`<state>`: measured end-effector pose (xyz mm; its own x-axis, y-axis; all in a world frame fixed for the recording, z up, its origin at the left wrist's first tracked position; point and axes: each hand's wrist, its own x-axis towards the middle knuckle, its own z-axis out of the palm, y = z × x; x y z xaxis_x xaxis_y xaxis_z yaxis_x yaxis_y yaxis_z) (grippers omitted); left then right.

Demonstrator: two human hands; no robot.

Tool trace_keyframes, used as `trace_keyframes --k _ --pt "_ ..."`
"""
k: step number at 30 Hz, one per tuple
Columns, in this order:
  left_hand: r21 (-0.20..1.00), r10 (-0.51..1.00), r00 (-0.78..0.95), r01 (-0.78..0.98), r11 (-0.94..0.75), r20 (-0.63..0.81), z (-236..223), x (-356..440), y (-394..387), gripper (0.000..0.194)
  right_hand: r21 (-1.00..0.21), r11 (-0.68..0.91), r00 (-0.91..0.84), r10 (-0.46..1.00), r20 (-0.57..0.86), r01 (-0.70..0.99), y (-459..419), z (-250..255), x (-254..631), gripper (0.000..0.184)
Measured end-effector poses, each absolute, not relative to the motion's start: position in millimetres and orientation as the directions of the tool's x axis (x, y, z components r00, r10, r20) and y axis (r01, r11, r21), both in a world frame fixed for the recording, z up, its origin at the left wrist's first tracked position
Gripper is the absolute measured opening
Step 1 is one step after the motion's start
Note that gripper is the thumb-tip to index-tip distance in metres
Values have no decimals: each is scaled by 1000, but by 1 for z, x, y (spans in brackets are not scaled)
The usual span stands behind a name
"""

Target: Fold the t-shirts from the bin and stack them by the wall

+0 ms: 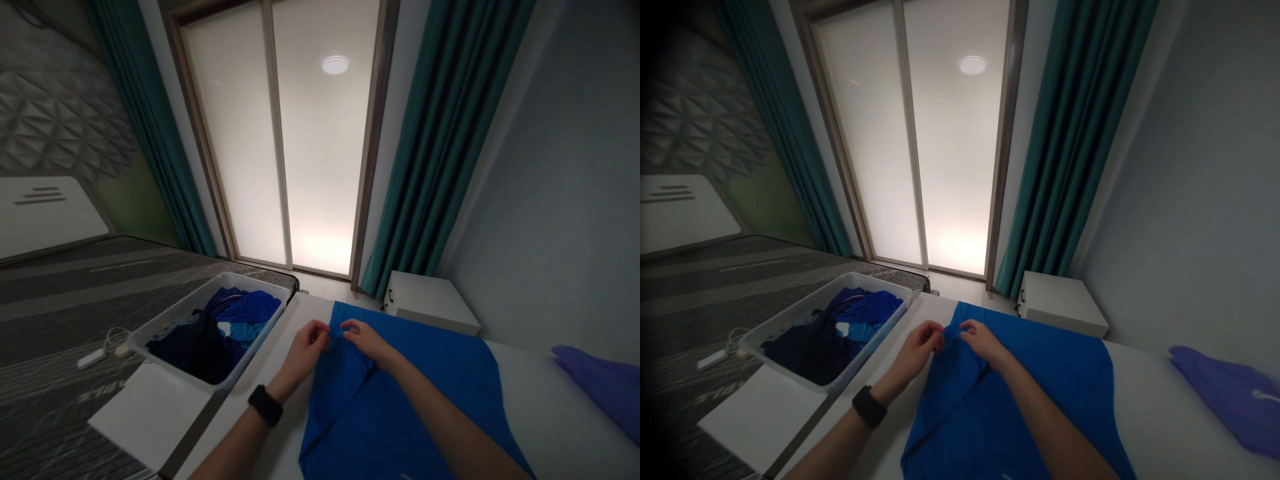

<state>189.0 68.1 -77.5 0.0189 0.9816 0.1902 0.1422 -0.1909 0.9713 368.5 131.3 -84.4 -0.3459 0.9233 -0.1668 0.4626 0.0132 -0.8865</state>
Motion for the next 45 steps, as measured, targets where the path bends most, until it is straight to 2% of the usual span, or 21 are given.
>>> trace_keyframes --k 6,12,19,25,33,37,42,45 --pt "808 960 5 538 -239 281 -102 153 83 17 -781 37 -309 929 -203 623 117 -76 379 62" --pt "677 944 100 674 -296 314 -109 154 78 20 -745 42 -330 912 -244 666 94 -64 397 64" --pt "605 927 170 716 -349 334 -107 153 76 22 -727 107 -301 943 -142 678 91 -58 413 53" --pt "576 929 184 740 -347 323 -103 156 73 21 -580 161 -272 956 -109 799 94 -72 418 50" --pt "494 927 230 794 -354 296 -98 158 69 23 -489 144 -231 965 -123 861 93 -66 425 52" --pt "433 892 332 786 -442 307 -94 160 63 33 -429 139 -233 957 -175 893 90 -70 430 51" --pt "339 850 470 780 -526 236 -95 163 56 51 -414 143 -239 953 -188 899 84 -72 433 51" --pt "333 857 459 790 -515 234 -96 164 56 43 -456 147 -256 948 -187 878 80 -69 434 50"
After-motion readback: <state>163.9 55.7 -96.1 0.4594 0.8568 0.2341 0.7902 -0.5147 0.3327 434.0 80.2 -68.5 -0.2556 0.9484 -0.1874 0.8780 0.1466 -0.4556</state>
